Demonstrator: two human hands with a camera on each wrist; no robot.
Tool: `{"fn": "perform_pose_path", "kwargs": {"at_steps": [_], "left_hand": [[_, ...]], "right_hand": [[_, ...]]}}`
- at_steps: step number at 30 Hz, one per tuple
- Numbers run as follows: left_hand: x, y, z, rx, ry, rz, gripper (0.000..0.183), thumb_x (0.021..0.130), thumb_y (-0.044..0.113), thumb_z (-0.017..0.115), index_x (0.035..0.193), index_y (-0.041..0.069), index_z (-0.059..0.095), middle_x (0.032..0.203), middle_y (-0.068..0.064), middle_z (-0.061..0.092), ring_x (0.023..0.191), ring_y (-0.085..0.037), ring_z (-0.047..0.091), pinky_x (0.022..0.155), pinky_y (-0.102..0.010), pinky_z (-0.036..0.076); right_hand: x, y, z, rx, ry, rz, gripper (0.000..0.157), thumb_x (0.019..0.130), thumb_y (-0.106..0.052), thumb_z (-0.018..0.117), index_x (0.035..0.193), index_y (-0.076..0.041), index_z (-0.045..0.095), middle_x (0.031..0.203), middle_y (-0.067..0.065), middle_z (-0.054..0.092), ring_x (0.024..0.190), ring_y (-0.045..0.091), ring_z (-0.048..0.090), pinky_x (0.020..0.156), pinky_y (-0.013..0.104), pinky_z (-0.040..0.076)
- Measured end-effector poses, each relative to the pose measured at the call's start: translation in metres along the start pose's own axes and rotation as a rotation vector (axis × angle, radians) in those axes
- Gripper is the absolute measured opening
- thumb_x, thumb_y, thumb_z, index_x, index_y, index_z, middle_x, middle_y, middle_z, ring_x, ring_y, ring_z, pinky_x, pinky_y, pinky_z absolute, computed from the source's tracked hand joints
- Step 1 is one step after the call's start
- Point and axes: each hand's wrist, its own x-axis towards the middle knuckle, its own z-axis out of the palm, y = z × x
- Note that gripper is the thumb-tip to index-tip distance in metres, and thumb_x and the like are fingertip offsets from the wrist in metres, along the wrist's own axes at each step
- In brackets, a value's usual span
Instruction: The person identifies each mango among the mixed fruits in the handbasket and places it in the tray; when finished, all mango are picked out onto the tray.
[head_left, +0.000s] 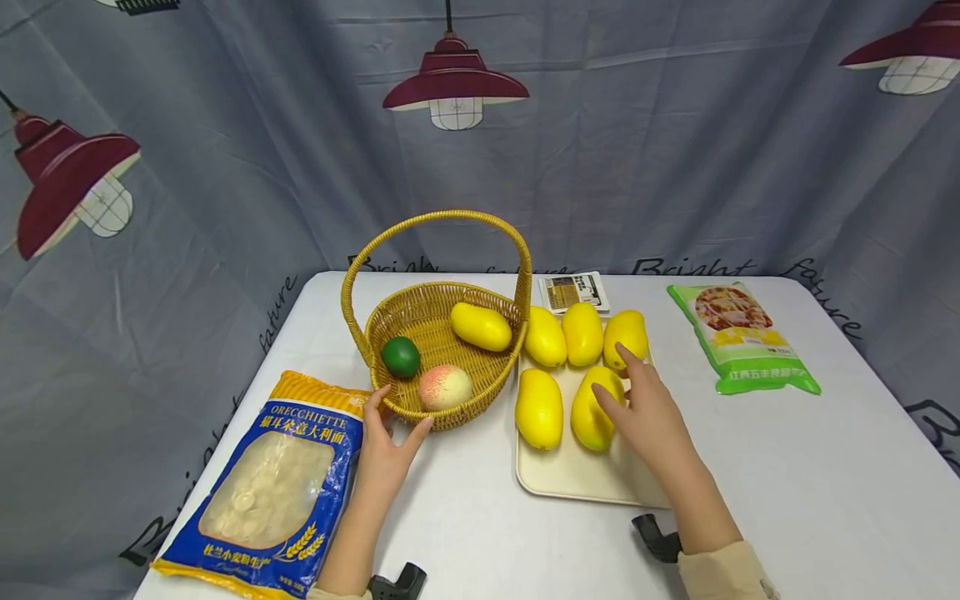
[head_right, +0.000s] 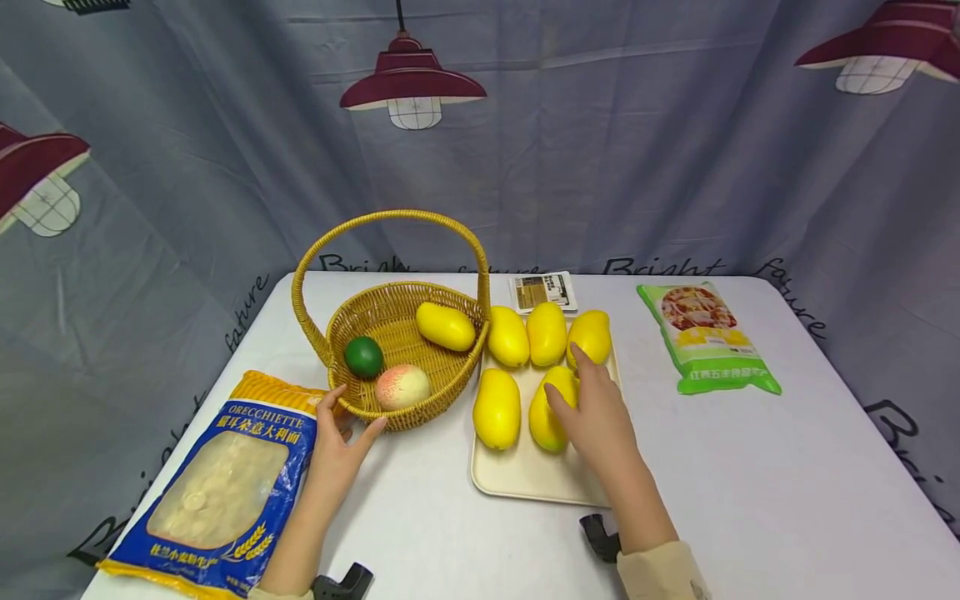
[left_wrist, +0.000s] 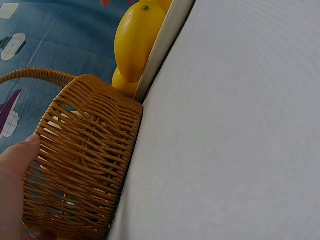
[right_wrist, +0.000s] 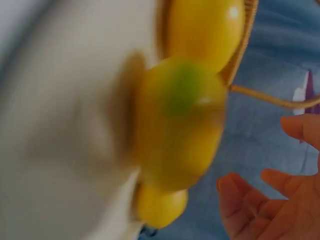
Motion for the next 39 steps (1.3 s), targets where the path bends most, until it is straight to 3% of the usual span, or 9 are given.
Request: {"fn": "perform_pose_path", "kwargs": {"at_steps": [4,16,21,25,32,39], "left_hand": [[0.000,0.001,0.000,-0.001,0.002,-0.002,0.079,0.086,0.025,0.075,0.145,0.012,0.024,0.147,-0.026,0.029,0.132,-0.040,0.036,0.109,-0.054,0.029],[-0.001,0.001,-0.001,-0.021,0.000,0.002,0.078,0.086,0.023,0.074,0.145,0.012,0.024,0.146,-0.026,0.031,0.131,-0.041,0.037,0.109,-0.055,0.029],[-0.001,0.000,0.000,-0.022,-0.004,-0.001,0.078,0.087,0.024,0.074,0.145,0.013,0.024,0.146,-0.025,0.031,0.132,-0.040,0.037,0.109,-0.056,0.029],[-0.001,0.001,0.000,-0.019,-0.003,-0.001,0.078,0.087,0.025,0.074,0.145,0.013,0.024,0.146,-0.025,0.032,0.131,-0.040,0.037,0.108,-0.056,0.030],[-0.002,0.002,0.000,-0.016,-0.006,0.008,0.078,0.087,0.025,0.074,0.146,0.013,0.023,0.146,-0.025,0.031,0.131,-0.041,0.037,0.108,-0.056,0.030],[-0.001,-0.002,0.001,-0.032,0.007,0.028,0.076,0.087,0.020,0.074,0.144,0.012,0.025,0.145,-0.026,0.031,0.130,-0.041,0.037,0.108,-0.055,0.030]], "right_hand": [[0.011,-0.023,0.000,0.037,-0.046,-0.034,0.071,0.095,-0.036,0.059,0.152,-0.010,0.025,0.135,0.022,0.045,0.112,0.039,0.051,0.092,0.054,0.046],[0.061,-0.090,0.025,0.127,-0.184,-0.227,0.056,0.093,-0.027,0.065,0.143,-0.014,0.044,0.133,0.013,0.052,0.110,0.031,0.057,0.088,0.042,0.051],[0.086,-0.108,0.039,0.015,-0.180,-0.266,0.057,0.091,-0.029,0.066,0.142,-0.013,0.046,0.135,0.013,0.051,0.114,0.029,0.054,0.094,0.043,0.047],[0.101,-0.114,0.048,-0.072,-0.190,-0.241,0.060,0.091,-0.033,0.066,0.144,-0.014,0.044,0.140,0.012,0.046,0.120,0.031,0.051,0.100,0.048,0.043],[0.117,-0.112,0.063,-0.240,-0.204,-0.207,0.062,0.091,-0.032,0.067,0.145,-0.015,0.041,0.138,0.015,0.045,0.105,0.032,0.058,0.087,0.046,0.050],[0.128,-0.115,0.076,-0.393,-0.209,-0.192,0.062,0.092,-0.031,0.065,0.146,-0.014,0.040,0.138,0.016,0.044,0.108,0.033,0.057,0.078,0.045,0.054]]}}
